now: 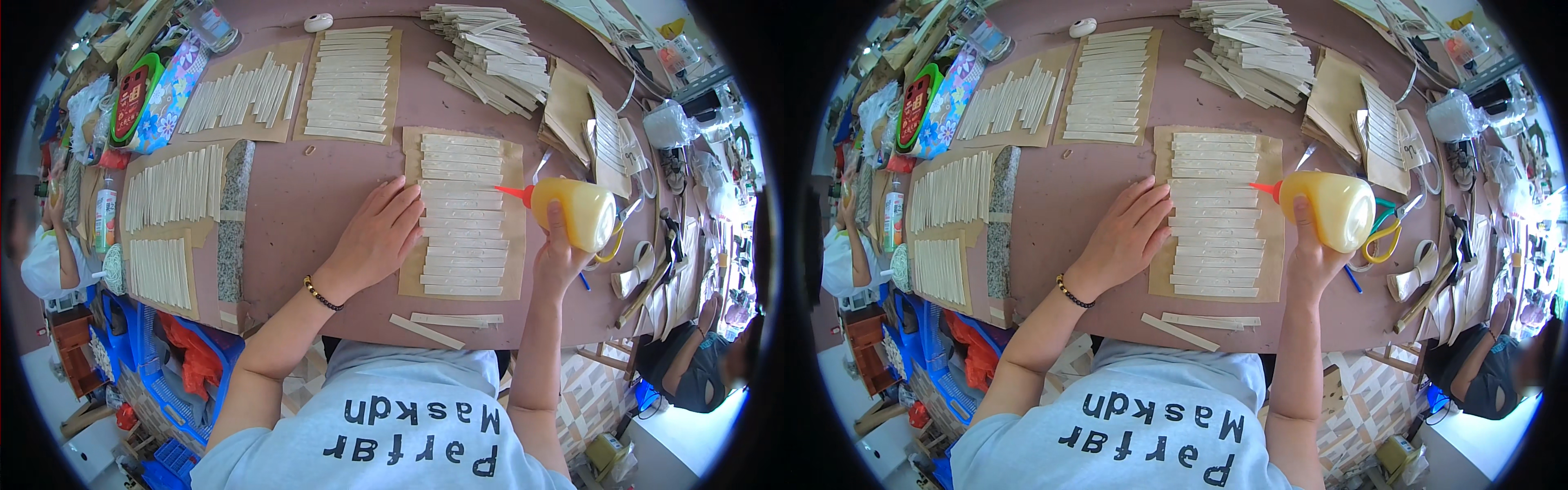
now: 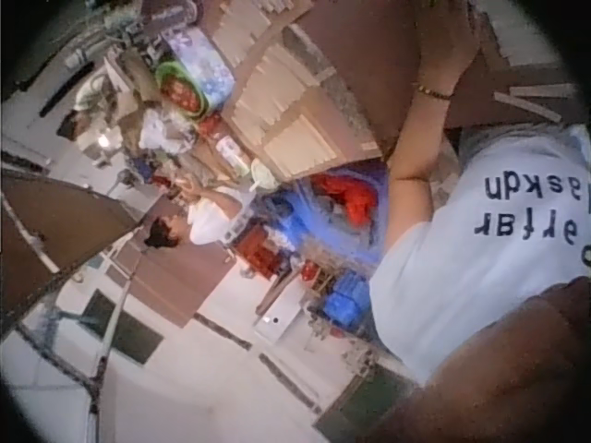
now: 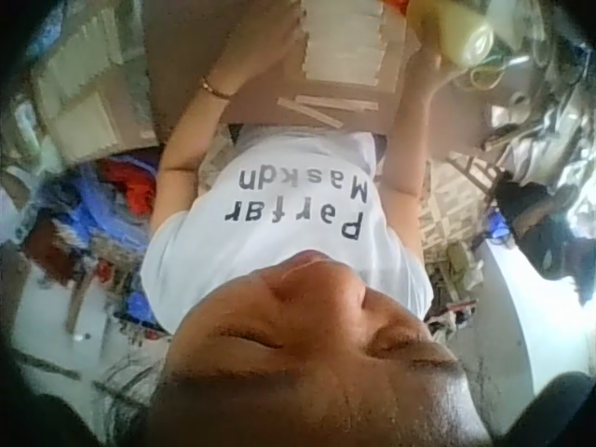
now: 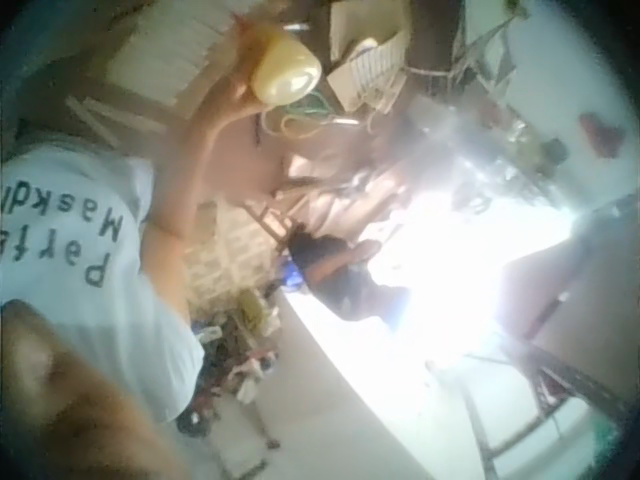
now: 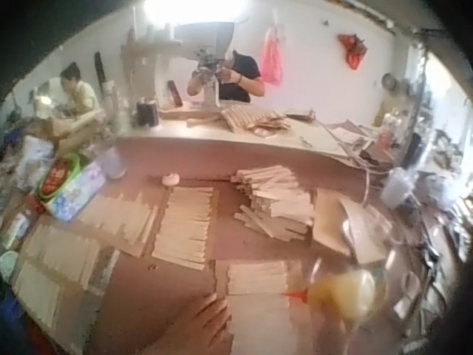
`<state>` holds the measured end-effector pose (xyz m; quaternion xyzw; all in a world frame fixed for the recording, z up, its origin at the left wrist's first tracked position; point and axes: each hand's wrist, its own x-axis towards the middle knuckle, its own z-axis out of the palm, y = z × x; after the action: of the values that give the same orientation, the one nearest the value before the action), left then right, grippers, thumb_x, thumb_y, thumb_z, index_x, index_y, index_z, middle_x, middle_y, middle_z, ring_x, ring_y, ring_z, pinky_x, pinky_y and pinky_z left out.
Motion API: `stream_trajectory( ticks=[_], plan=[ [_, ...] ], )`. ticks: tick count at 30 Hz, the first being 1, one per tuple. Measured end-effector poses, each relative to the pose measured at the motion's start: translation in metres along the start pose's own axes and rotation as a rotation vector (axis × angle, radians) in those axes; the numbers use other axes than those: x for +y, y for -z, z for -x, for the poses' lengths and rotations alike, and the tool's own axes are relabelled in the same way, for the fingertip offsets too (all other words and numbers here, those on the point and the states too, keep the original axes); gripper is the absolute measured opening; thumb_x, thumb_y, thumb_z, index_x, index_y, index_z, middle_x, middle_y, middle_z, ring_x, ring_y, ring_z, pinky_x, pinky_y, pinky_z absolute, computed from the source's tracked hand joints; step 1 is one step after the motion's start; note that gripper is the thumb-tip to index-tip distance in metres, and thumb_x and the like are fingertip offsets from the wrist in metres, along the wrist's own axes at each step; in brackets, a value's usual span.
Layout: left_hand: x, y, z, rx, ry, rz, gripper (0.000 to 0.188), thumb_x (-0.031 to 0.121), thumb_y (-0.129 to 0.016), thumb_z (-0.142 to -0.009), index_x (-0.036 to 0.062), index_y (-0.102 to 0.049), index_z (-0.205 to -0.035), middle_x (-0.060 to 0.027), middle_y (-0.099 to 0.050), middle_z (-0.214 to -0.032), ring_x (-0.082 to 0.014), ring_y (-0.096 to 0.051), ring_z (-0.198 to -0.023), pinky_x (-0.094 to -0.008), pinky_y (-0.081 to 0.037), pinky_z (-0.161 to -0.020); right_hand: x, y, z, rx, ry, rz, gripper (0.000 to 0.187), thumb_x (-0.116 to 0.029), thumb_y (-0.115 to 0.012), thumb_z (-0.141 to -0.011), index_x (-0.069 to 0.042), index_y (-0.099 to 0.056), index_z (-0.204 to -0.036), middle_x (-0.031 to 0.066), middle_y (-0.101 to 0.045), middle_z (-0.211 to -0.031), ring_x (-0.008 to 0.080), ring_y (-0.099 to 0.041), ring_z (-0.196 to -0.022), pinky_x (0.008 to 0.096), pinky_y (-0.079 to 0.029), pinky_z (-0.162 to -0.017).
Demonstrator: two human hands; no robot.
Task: The person arranges thin wooden strips in parallel rows on a flat cardboard base. They then use a squeeze bottle to apply glue along the edges of the aligned strips to secure them in place.
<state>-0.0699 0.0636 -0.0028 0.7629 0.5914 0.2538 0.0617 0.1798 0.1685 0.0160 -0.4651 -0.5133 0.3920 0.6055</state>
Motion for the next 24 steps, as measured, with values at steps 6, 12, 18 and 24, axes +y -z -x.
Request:
stream_trajectory(
  ticks=[6, 12, 18, 24],
  plan=[
    [0.0, 0.0, -0.001, 0.006, -0.005, 0.0, 0.037, 0.016, -0.069, -0.092, -0.0024, -0.062, -0.124, -0.016, -0.057, -0.139, -0.0353, -0.046, -0.138, -0.0458, -0.041, -0.115, -0.004, -0.023, 0.008, -0.026, -0.017, -0.052, 0.04, -0.009, -0.083, -0.087, 0.002, -0.065, -0.121, 0.008, -0.07, -0.113, 0.0166, -0.067, -0.103, 0.0324, -0.053, -0.093],
    [-0.001, -0.001, 0.0, 0.018, -0.014, -0.01, 0.036, 0.016, -0.069, -0.092, -0.0018, -0.061, -0.123, -0.0154, -0.057, -0.138, -0.0351, -0.047, -0.137, -0.0457, -0.042, -0.115, -0.01, -0.052, 0.02, -0.126, 0.014, -0.001, 0.037, -0.014, -0.086, -0.085, 0.002, -0.069, -0.113, 0.0067, -0.072, -0.104, 0.0153, -0.068, -0.095, 0.0303, -0.053, -0.087],
    [-0.001, -0.002, 0.0, 0.032, -0.017, 0.0, 0.036, 0.016, -0.07, -0.091, -0.001, -0.062, -0.122, -0.0146, -0.058, -0.138, -0.0343, -0.048, -0.137, -0.0451, -0.042, -0.115, -0.009, -0.049, 0.019, -0.134, -0.001, 0.025, 0.039, -0.015, -0.086, -0.084, 0.002, -0.068, -0.113, 0.0068, -0.072, -0.105, 0.0151, -0.067, -0.096, 0.0303, -0.053, -0.087],
    [-0.002, -0.002, 0.0, 0.035, -0.014, -0.001, 0.036, 0.016, -0.07, -0.091, -0.0006, -0.062, -0.122, -0.0138, -0.058, -0.138, -0.0337, -0.048, -0.137, -0.0454, -0.042, -0.115, -0.014, -0.03, 0.01, -0.017, -0.004, -0.027, 0.04, -0.013, -0.086, -0.085, 0.002, -0.067, -0.116, 0.0085, -0.071, -0.111, 0.0164, -0.067, -0.1, 0.0312, -0.053, -0.091]
  ],
)
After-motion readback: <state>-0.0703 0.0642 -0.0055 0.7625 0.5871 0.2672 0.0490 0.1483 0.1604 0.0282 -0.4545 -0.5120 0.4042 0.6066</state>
